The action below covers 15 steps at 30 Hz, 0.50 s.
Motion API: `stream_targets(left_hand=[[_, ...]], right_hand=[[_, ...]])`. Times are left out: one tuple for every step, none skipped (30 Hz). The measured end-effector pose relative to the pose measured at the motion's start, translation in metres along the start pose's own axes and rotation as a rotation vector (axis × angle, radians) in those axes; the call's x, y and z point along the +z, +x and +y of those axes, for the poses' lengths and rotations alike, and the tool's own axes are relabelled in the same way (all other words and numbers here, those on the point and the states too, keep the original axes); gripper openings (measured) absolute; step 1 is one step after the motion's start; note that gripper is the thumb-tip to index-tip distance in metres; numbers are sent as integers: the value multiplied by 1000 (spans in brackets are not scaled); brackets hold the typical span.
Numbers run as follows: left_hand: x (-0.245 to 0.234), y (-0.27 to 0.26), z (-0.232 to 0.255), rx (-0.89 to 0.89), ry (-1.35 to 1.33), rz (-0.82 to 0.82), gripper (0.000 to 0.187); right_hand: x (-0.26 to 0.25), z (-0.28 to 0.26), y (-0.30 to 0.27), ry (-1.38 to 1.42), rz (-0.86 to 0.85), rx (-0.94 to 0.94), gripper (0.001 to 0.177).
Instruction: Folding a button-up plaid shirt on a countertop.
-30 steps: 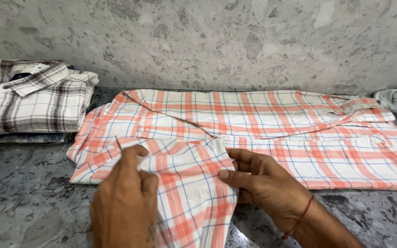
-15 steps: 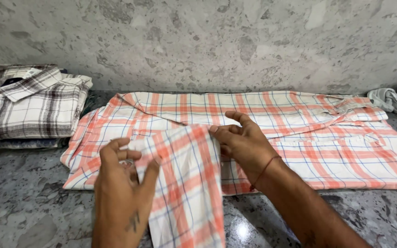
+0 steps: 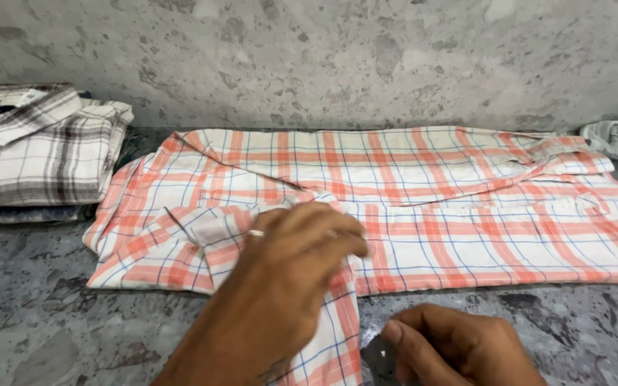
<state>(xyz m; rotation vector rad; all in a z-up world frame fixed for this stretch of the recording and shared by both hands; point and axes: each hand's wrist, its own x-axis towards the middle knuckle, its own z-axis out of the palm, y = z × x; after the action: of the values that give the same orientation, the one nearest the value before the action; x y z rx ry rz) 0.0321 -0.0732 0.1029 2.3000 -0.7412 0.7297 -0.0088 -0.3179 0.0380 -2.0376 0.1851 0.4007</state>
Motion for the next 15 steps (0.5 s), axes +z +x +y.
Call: stream_targets(left_hand=[[4, 5, -2, 216, -146, -127, 35], [9, 7, -6, 225, -149, -129, 35], [13, 9, -9, 291, -105, -218, 39], [18, 12, -13, 357, -60, -305, 43], [18, 15, -15, 366, -62, -305, 43], [18, 18, -17, 352, -11, -404, 41], [19, 21, -19, 338, 42, -502, 39], [18, 22, -18, 340, 39, -503, 39], [16, 23, -17, 226, 57, -574, 27], [15, 23, -16, 112, 76, -643, 16], [17, 22, -20, 113, 75, -644, 16], [18, 22, -25, 164, -2, -547, 11], [20, 21, -29, 214, -78, -449, 7], [19, 26, -28, 217, -79, -448, 7], [17, 30, -27, 230, -168, -375, 7]], right_hand=[[-1, 12, 4, 87, -12, -80, 18], [1, 12, 6, 90, -3, -80, 18], [3, 12, 7, 150, -35, -76, 19], [5, 13, 10, 209, -68, -74, 20], [8, 5, 8, 211, -60, -75, 20], [11, -2, 6, 120, -40, -40, 22], [14, -9, 5, 28, -20, -4, 24], [18, -8, 5, 29, -18, -1, 24], [22, -7, 6, 38, -38, -66, 25], [26, -6, 6, 48, -58, -131, 27], [29, -19, 2, 49, -57, -130, 27], [31, -33, -2, -221, -95, -23, 30], [33, -47, -6, -488, -132, 88, 34], [44, -9, 8, -489, -127, 88, 34], [55, 28, 22, -533, -48, -116, 25]])
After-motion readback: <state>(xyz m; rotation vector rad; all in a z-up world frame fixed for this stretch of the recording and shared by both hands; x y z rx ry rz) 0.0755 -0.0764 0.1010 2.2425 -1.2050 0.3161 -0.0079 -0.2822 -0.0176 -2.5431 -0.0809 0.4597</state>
